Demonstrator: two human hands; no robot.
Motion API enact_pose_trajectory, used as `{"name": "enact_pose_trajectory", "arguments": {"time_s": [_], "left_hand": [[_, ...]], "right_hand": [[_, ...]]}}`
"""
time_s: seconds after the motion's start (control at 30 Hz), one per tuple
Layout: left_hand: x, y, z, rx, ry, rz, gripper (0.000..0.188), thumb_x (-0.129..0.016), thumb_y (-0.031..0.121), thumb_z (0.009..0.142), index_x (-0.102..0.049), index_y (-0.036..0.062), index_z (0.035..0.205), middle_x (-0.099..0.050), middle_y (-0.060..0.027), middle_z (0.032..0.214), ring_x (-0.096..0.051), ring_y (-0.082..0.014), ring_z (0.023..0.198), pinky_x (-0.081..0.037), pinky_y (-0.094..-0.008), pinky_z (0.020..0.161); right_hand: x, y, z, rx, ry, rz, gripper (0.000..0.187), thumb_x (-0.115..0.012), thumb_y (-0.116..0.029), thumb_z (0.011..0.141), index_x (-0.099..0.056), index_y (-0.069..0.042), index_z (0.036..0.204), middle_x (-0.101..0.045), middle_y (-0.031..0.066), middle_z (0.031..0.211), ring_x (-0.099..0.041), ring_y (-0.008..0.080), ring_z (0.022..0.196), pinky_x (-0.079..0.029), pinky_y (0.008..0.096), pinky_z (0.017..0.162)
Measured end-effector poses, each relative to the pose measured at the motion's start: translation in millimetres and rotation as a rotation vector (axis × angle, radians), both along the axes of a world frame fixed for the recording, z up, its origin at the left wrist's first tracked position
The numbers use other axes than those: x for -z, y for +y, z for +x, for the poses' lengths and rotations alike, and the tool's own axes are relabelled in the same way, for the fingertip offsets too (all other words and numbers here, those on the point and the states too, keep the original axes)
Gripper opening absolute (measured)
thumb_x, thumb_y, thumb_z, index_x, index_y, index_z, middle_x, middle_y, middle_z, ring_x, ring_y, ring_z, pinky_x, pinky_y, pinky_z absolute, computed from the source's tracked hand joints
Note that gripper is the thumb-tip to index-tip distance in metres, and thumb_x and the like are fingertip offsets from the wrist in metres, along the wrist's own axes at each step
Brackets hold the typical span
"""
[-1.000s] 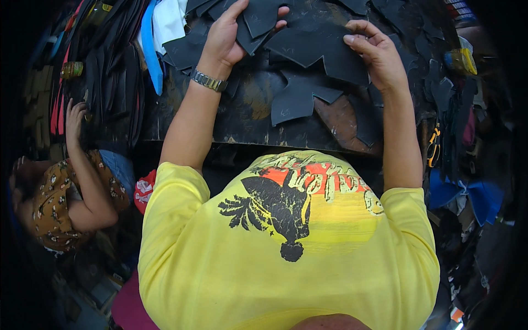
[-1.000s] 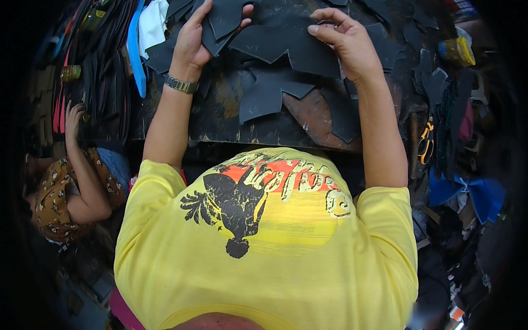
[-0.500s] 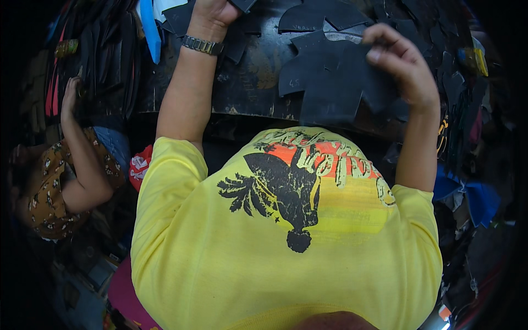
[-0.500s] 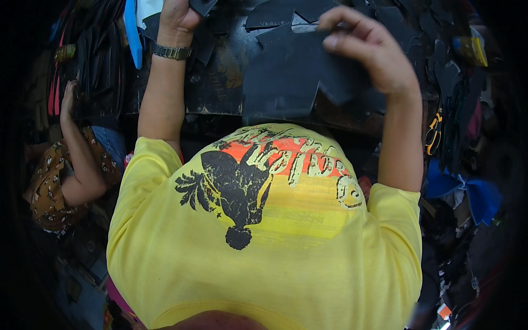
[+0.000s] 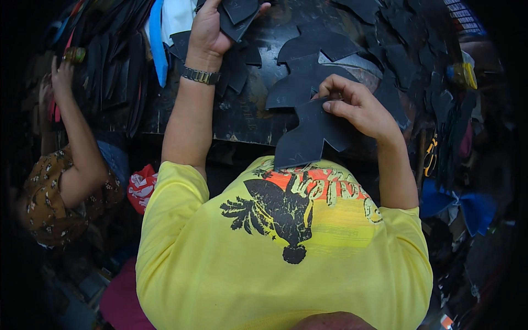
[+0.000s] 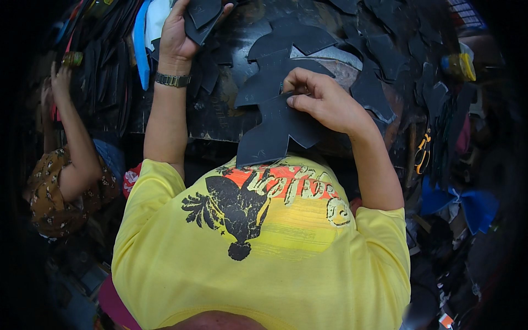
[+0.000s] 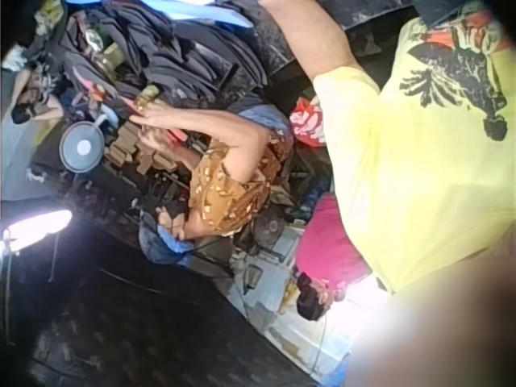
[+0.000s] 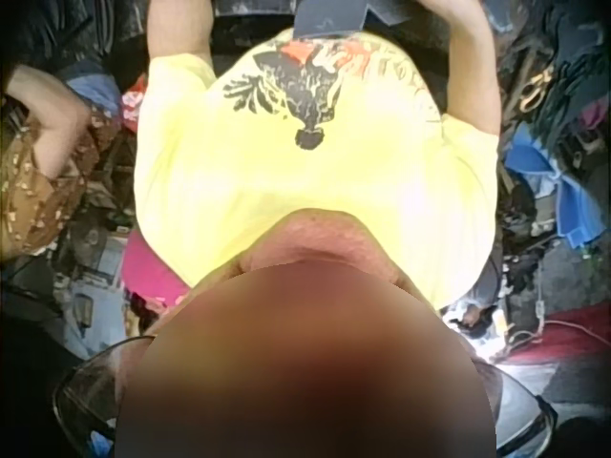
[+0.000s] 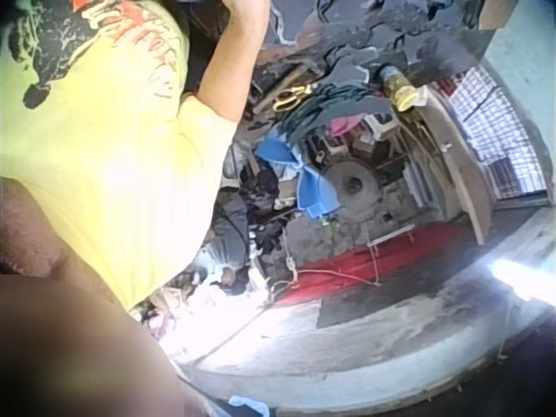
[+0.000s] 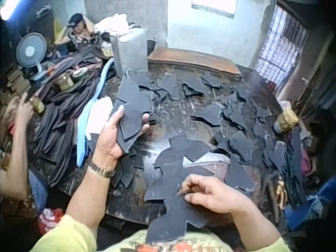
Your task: The person sorts and stacks small black rubber pieces on a workbench. They pick up pieces, align them, and place them into a growing pile while occasionally shifting the pile to make space.
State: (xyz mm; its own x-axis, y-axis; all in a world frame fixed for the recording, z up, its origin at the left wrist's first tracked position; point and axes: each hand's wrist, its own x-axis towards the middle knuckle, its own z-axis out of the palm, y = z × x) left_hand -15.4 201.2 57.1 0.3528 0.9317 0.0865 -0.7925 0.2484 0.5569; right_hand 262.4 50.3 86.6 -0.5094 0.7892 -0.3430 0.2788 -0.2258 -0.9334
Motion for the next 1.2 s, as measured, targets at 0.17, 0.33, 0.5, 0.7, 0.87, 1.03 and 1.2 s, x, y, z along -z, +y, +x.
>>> {"name": "enact_pose_trajectory", "arguments": {"time_s": [0.17,0.33,0.5,0.7,0.87,1.03,1.2], "left_hand": [[-1.7,1.7,-3.1,0.060,-0.080,0.002,0.052,-0.037,0.041,0.108,-0.048,0.0027,0.141,-0.061,-0.0199,0.131,-0.063,-0.0399,0.116,-0.054,-0.0550,0.096],[-6.3,-3.2,-4.0,0.026,-0.048,-0.021,0.052,-0.035,0.042,0.108,-0.049,0.0032,0.140,-0.061,-0.0197,0.131,-0.063,-0.0396,0.116,-0.054,-0.0549,0.096],[-7.3,-5.7,-1.5,0.024,-0.038,-0.041,0.050,-0.038,0.040,0.108,-0.049,0.0030,0.139,-0.062,-0.0197,0.129,-0.064,-0.0400,0.113,-0.056,-0.0543,0.093],[-5.5,-3.1,-1.8,0.000,-0.028,-0.065,0.049,-0.039,0.040,0.107,-0.049,0.0031,0.139,-0.062,-0.0201,0.128,-0.064,-0.0402,0.113,-0.056,-0.0538,0.092],[-2.1,0.0,-2.1,-0.010,0.000,-0.036,0.049,-0.040,0.040,0.107,-0.048,0.0034,0.139,-0.062,-0.0200,0.128,-0.064,-0.0403,0.113,-0.056,-0.0539,0.092],[1.2,1.8,-6.4,0.013,-0.045,-0.050,0.050,-0.042,0.041,0.106,-0.048,0.0058,0.141,-0.062,-0.0192,0.129,-0.063,-0.0404,0.114,-0.056,-0.0540,0.092],[-12.5,1.2,-15.6,0.040,-0.066,0.109,0.058,-0.030,0.041,0.109,-0.041,-0.0026,0.145,-0.057,-0.0258,0.136,-0.060,-0.0404,0.121,-0.052,-0.0528,0.103]], "right_hand": [[-5.7,13.1,-5.2,0.139,-0.008,0.145,0.019,-0.058,-0.003,0.091,-0.060,-0.001,0.110,-0.063,0.0009,0.107,-0.056,0.0051,0.092,-0.046,0.0221,0.083],[-5.0,0.2,-12.0,0.095,-0.206,0.334,0.022,-0.061,0.001,0.089,-0.062,-0.002,0.111,-0.062,-0.0006,0.103,-0.056,0.0034,0.089,-0.047,0.0211,0.076],[2.3,-10.4,-22.8,0.160,-0.456,0.648,0.030,-0.068,-0.007,0.085,-0.060,-0.005,0.114,-0.067,0.0167,0.099,-0.066,0.0366,0.092,-0.052,0.0427,0.079],[-9.8,13.4,-8.1,0.349,-0.485,0.861,0.030,-0.073,-0.012,0.083,-0.065,-0.006,0.111,-0.066,0.0134,0.094,-0.066,0.0309,0.086,-0.053,0.0388,0.077],[-6.5,66.0,12.7,0.427,-0.579,0.877,0.031,-0.072,-0.019,0.086,-0.068,-0.009,0.115,-0.070,0.0143,0.103,-0.068,0.0329,0.093,-0.052,0.0409,0.082],[13.0,107.5,8.1,0.198,-0.664,0.795,0.052,-0.073,-0.019,0.089,-0.055,-0.013,0.137,-0.065,0.0206,0.125,-0.062,0.0351,0.118,-0.050,0.0409,0.096],[22.8,127.9,-16.0,0.210,-0.617,0.683,0.052,-0.074,-0.016,0.083,-0.057,-0.012,0.132,-0.066,0.0213,0.115,-0.062,0.0403,0.110,-0.048,0.0459,0.094]]}}
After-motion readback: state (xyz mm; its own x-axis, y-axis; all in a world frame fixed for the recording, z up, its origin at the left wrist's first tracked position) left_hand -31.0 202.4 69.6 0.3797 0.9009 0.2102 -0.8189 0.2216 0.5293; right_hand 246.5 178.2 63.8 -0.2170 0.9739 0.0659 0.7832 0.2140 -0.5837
